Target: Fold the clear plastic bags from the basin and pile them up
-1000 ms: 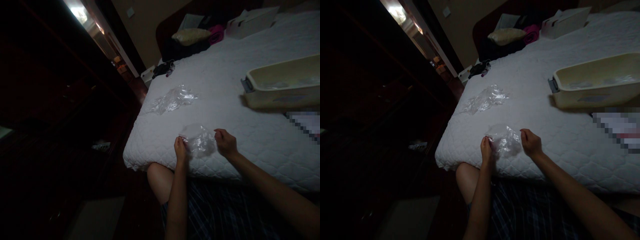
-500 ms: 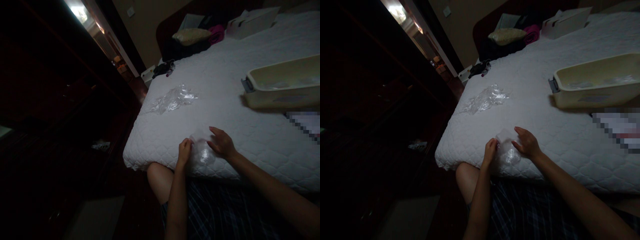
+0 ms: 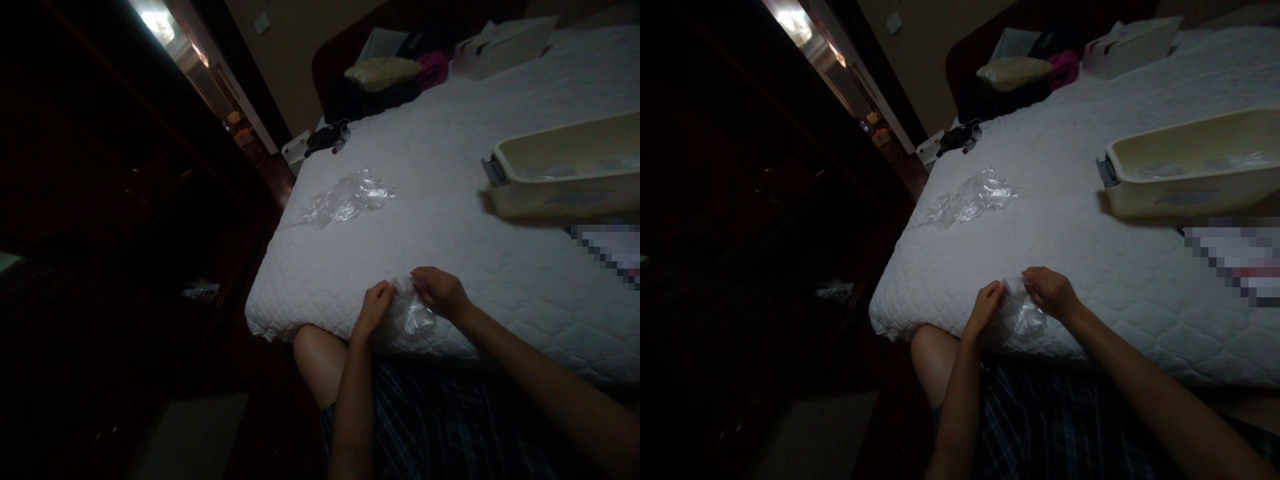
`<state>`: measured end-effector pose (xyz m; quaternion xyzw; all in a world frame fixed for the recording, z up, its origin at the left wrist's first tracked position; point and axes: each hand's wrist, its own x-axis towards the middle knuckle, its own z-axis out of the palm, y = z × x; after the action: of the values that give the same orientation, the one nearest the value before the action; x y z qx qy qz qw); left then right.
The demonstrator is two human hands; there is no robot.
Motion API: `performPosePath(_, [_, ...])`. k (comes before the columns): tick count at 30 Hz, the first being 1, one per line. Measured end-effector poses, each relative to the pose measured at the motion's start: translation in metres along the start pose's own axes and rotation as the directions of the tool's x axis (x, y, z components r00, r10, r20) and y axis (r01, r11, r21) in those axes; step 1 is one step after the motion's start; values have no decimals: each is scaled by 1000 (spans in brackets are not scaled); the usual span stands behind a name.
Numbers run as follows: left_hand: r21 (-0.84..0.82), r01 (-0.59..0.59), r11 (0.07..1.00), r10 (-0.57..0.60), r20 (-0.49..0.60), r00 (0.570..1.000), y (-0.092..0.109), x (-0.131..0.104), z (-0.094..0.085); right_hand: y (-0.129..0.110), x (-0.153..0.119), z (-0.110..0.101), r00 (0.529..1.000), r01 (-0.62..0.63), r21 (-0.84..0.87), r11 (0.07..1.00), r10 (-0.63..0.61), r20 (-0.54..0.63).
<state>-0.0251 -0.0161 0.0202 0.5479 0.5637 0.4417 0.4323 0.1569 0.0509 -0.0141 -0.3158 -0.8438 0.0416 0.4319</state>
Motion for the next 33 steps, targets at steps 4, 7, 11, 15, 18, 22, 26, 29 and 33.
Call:
performPosePath(4, [-21, 21, 1000, -21, -4, 1000, 4, -1, -2, -3, 3, -4, 998, -55, 36, 998, 57, -30])
performPosePath(7, [-45, 32, 998, -33, -11, 999, 7, 0, -3, -6, 7, -10, 990, -138, 81, 987, 139, 0])
performPosePath(11, [-132, 38, 990, -42, -29, 999, 8, 1, -5, -8, 19, -20, 920, -382, 192, 904, 353, 168])
performPosePath(15, [-184, -53, 982, 44, -49, 998, 6, -1, -5, -7, 38, -36, 794, -608, 355, 711, 540, 278])
performPosePath(18, [-221, -70, 973, 75, 11, 997, 4, -2, -5, -10, 51, -49, 698, -707, 457, 540, 635, 329])
performPosePath(22, [-324, -37, 945, 62, 66, 996, 2, 0, -5, -19, 62, -62, 551, -779, 546, 309, 752, 361])
performPosePath(26, [-415, 14, 910, 18, 73, 997, 1, 3, -6, -25, 63, -69, 451, -790, 592, 160, 806, 383])
performPosePath(29, [-432, 24, 902, 7, 71, 997, 1, 4, -7, -25, 63, -71, 425, -797, 589, 134, 817, 389])
performPosePath(33, [-414, 12, 910, -4, 20, 1000, 1, 5, -8, -28, 61, -72, 412, -810, 575, 115, 809, 419])
